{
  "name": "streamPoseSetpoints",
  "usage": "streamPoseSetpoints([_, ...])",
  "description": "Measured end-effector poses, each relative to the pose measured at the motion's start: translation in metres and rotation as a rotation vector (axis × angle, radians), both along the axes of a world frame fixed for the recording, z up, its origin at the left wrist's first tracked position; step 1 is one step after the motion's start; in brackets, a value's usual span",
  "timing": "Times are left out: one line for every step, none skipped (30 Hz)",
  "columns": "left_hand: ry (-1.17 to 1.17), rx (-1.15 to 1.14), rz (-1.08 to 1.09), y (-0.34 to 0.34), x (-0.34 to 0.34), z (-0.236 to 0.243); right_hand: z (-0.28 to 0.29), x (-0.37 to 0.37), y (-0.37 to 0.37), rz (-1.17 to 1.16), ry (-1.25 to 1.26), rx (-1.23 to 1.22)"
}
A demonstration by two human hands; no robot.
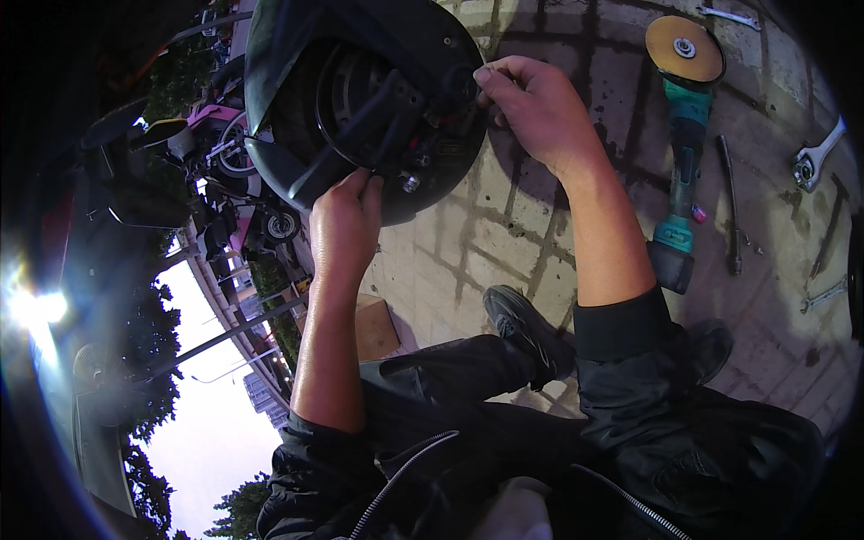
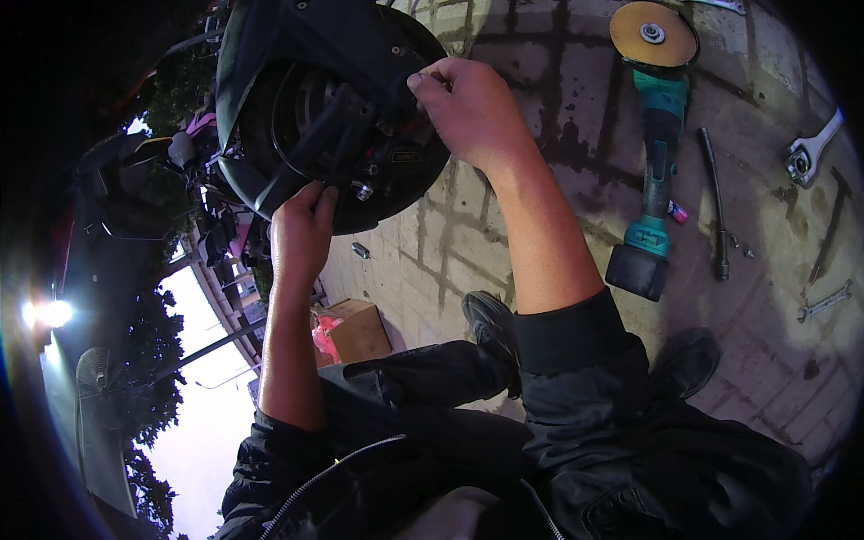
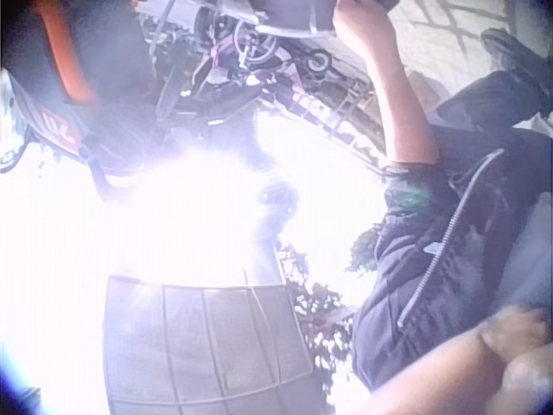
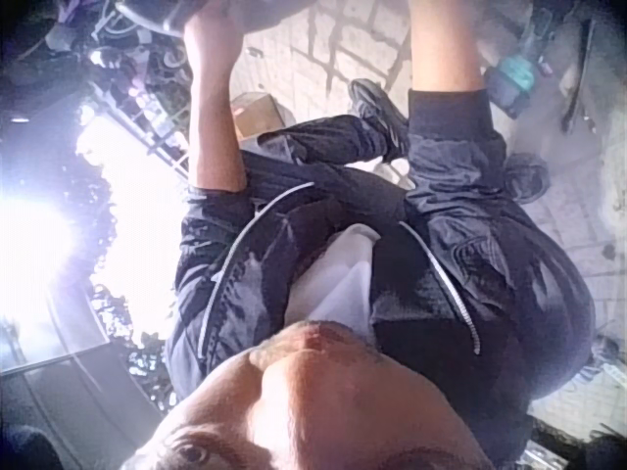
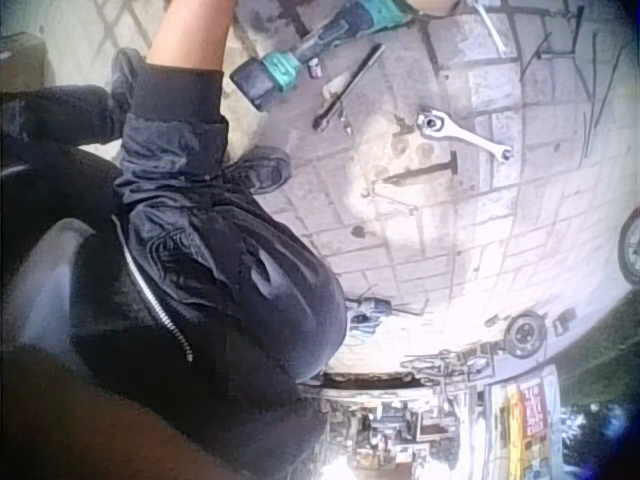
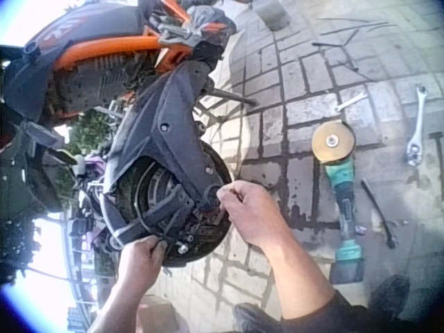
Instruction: The person cleans a small electrical component by hand, holds a power grinder, and aligns a mudguard on a scooter before coiling a cable.
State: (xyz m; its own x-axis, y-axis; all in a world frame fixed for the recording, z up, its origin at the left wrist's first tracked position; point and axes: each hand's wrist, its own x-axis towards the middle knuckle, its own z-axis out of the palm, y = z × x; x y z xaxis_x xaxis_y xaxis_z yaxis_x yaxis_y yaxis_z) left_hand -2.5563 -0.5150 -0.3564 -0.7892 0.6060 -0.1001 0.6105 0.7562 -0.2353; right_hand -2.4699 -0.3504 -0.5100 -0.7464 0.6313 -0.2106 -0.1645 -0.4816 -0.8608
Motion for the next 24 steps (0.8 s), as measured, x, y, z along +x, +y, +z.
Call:
streamPoseSetpoints([0.002, 0.0, -0.004, -0.001, -0.001, 0.0, -0.001, 0.0, 0.0, 0.0, 0.004, -0.001])
streamPoseSetpoints([0.004, -0.001, -0.008, -0.001, -0.001, -0.001, -0.002, -0.001, -0.001, -0.001, 0.009, -0.002])
streamPoseSetpoints([0.0, 0.002, -0.01, -0.001, -0.001, -0.001, -0.002, -0.002, -0.001, 0.0, 0.014, -0.004])
streamPoseSetpoints([-0.005, 0.005, -0.012, -0.001, -0.001, -0.001, -0.002, -0.002, -0.001, -0.001, 0.012, -0.004])
streamPoseSetpoints([-0.009, 0.007, -0.013, -0.001, -0.001, 0.0, -0.002, -0.002, -0.002, -0.001, 0.009, -0.006])
streamPoseSetpoints([-0.01, 0.009, -0.009, -0.001, 0.0, 0.0, -0.002, -0.001, -0.001, -0.002, 0.007, -0.006])
streamPoseSetpoints([-0.011, 0.01, -0.003, 0.0, 0.001, 0.0, -0.003, -0.001, -0.001, -0.008, 0.016, -0.001])
streamPoseSetpoints([-0.012, 0.011, 0.002, 0.001, 0.002, 0.0, -0.005, -0.002, -0.001, -0.013, 0.026, 0.003])
streamPoseSetpoints([-0.009, 0.002, 0.006, 0.002, 0.003, 0.0, -0.005, -0.001, 0.001, -0.019, 0.035, 0.008])
streamPoseSetpoints([-0.006, -0.006, 0.012, 0.004, 0.004, 0.0, -0.005, 0.001, 0.002, -0.014, 0.034, 0.003])
streamPoseSetpoints([-0.003, -0.015, 0.018, 0.005, 0.005, 0.0, -0.005, 0.002, 0.003, -0.008, 0.034, -0.002])
streamPoseSetpoints([0.001, -0.011, 0.005, 0.005, 0.005, 0.0, -0.004, 0.003, 0.004, -0.003, 0.036, -0.007])
streamPoseSetpoints([0.004, -0.007, -0.006, 0.004, 0.004, 0.0, -0.003, 0.003, 0.005, -0.003, 0.033, -0.007])
streamPoseSetpoints([0.006, -0.002, -0.015, 0.004, 0.004, 0.001, -0.002, 0.003, 0.006, -0.002, 0.029, -0.005])
streamPoseSetpoints([0.004, 0.004, -0.015, 0.003, 0.004, 0.002, -0.002, 0.003, 0.005, -0.005, 0.024, -0.001])
streamPoseSetpoints([-0.001, 0.013, -0.013, 0.002, 0.003, 0.003, -0.001, 0.001, 0.005, -0.009, 0.035, 0.009])
streamPoseSetpoints([-0.007, 0.026, -0.01, 0.001, 0.002, 0.004, 0.001, 0.0, 0.005, -0.012, 0.043, 0.023])
streamPoseSetpoints([-0.013, 0.012, -0.005, -0.003, 0.001, 0.004, 0.0, -0.002, 0.004, -0.018, 0.046, 0.044])
streamPoseSetpoints([-0.015, 0.017, -0.001, -0.001, 0.002, 0.002, -0.003, -0.004, 0.004, -0.041, 0.064, 0.055])
streamPoseSetpoints([-0.019, 0.026, 0.002, -0.003, 0.002, 0.001, -0.005, -0.005, -0.006, -0.063, 0.08, 0.071])
streamPoseSetpoints([-0.059, 0.011, 0.002, -0.009, -0.001, -0.001, -0.014, -0.009, -0.01, -0.088, 0.108, 0.104])
streamPoseSetpoints([-0.071, -0.022, -0.06, -0.01, -0.003, -0.007, -0.028, -0.008, -0.01, -0.111, 0.106, 0.111])
streamPoseSetpoints([-0.07, -0.06, -0.023, -0.007, 0.002, -0.003, -0.02, -0.002, -0.006, -0.065, 0.016, 0.099])
streamPoseSetpoints([-0.09, -0.052, -0.004, 0.001, 0.012, 0.012, -0.01, 0.0, -0.002, -0.06, 0.006, 0.134])
